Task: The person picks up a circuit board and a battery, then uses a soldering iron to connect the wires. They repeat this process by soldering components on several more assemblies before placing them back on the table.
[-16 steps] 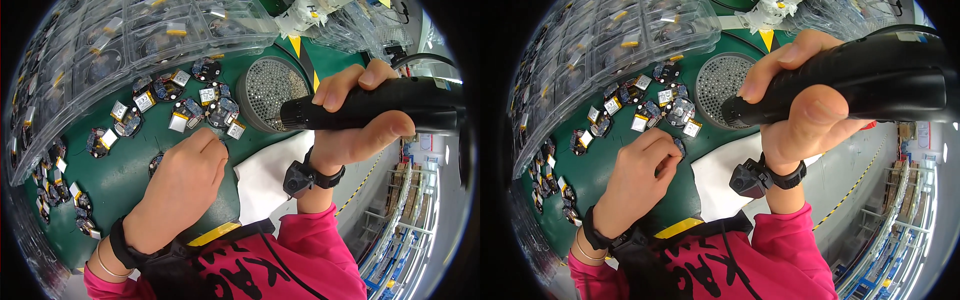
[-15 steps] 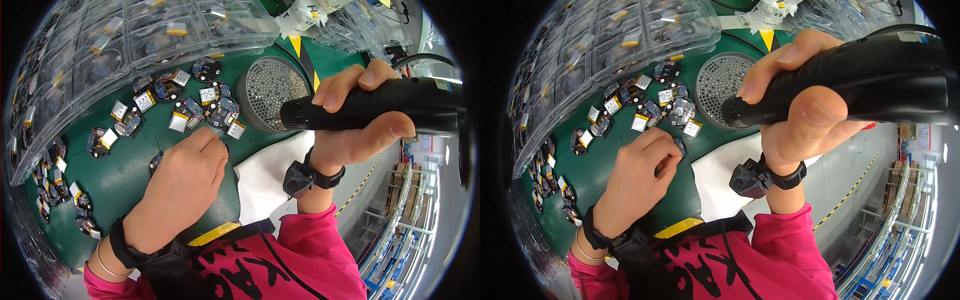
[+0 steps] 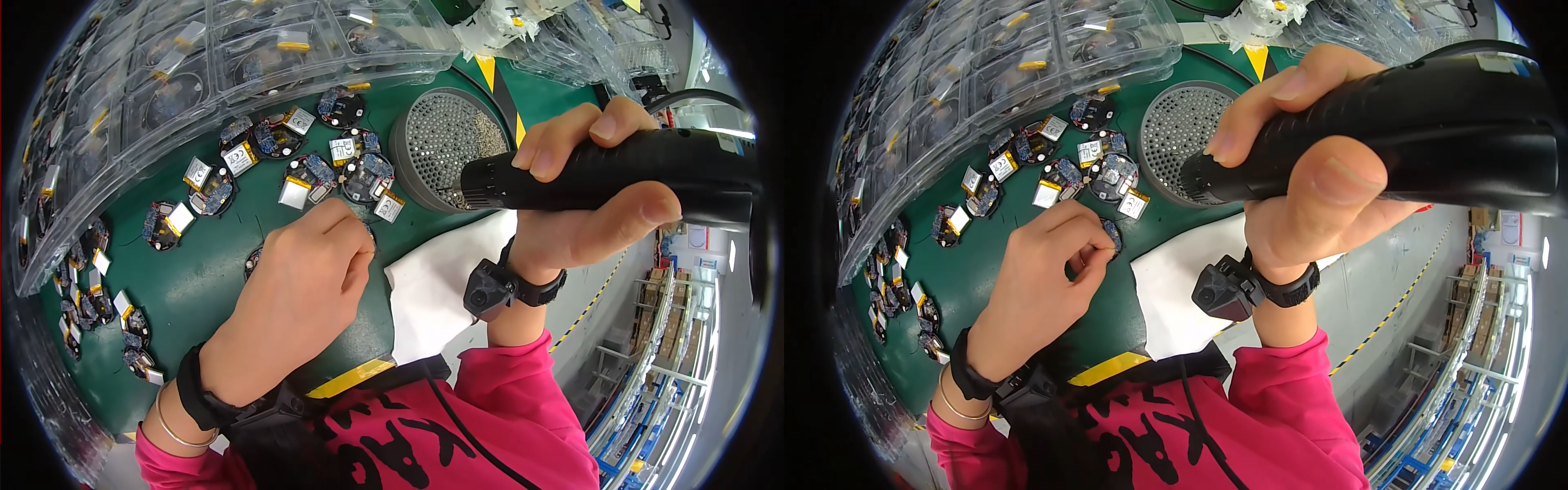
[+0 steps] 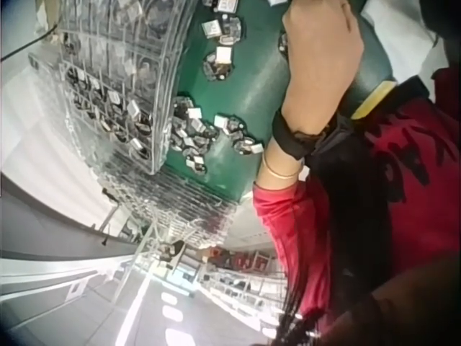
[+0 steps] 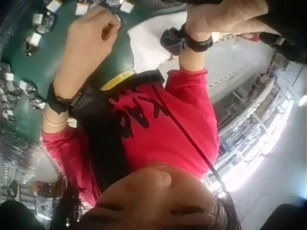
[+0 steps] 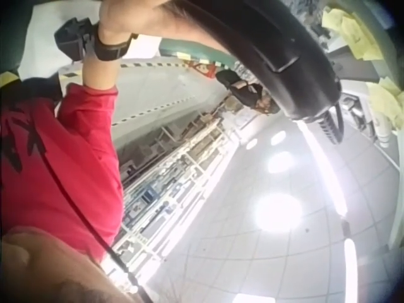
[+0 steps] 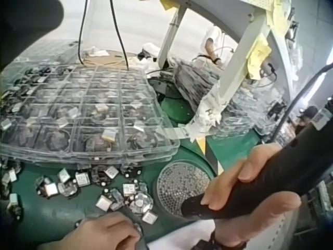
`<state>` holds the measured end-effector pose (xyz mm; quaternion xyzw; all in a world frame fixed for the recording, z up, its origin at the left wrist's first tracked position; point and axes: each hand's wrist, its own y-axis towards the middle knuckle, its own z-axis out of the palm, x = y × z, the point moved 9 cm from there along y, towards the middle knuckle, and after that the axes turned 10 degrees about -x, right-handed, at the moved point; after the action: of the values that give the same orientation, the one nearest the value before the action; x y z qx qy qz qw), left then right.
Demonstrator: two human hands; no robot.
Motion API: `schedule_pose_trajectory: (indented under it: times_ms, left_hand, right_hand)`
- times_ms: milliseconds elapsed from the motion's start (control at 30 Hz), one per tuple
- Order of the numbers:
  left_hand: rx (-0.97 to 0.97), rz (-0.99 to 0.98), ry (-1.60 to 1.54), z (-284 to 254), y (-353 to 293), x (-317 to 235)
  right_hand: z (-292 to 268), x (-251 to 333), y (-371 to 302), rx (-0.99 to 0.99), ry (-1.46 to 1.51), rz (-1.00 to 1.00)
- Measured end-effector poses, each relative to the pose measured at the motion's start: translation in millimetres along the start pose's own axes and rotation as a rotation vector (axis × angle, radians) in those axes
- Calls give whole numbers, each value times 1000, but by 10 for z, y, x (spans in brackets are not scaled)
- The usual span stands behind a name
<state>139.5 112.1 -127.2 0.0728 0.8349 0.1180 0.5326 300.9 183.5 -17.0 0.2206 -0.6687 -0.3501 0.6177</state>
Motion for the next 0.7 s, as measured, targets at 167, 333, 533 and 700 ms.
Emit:
schedule_pose_trajectory:
  times_ms: [167, 333, 533, 700]
  left_hand:
    - [0, -11, -16, 4, 2, 18]
    - [6, -8, -16, 3, -7, 32]
    - [7, -5, -10, 1, -4, 21]
    - [5, 7, -20, 10, -1, 20]
  right_hand:
    - [35, 12, -6, -9, -15, -8]
    - [53, 27, -21, -21, -31, -16]
    - [11, 21, 7, -25, -2, 20]
    - [-81, -14, 54, -9, 40, 84]
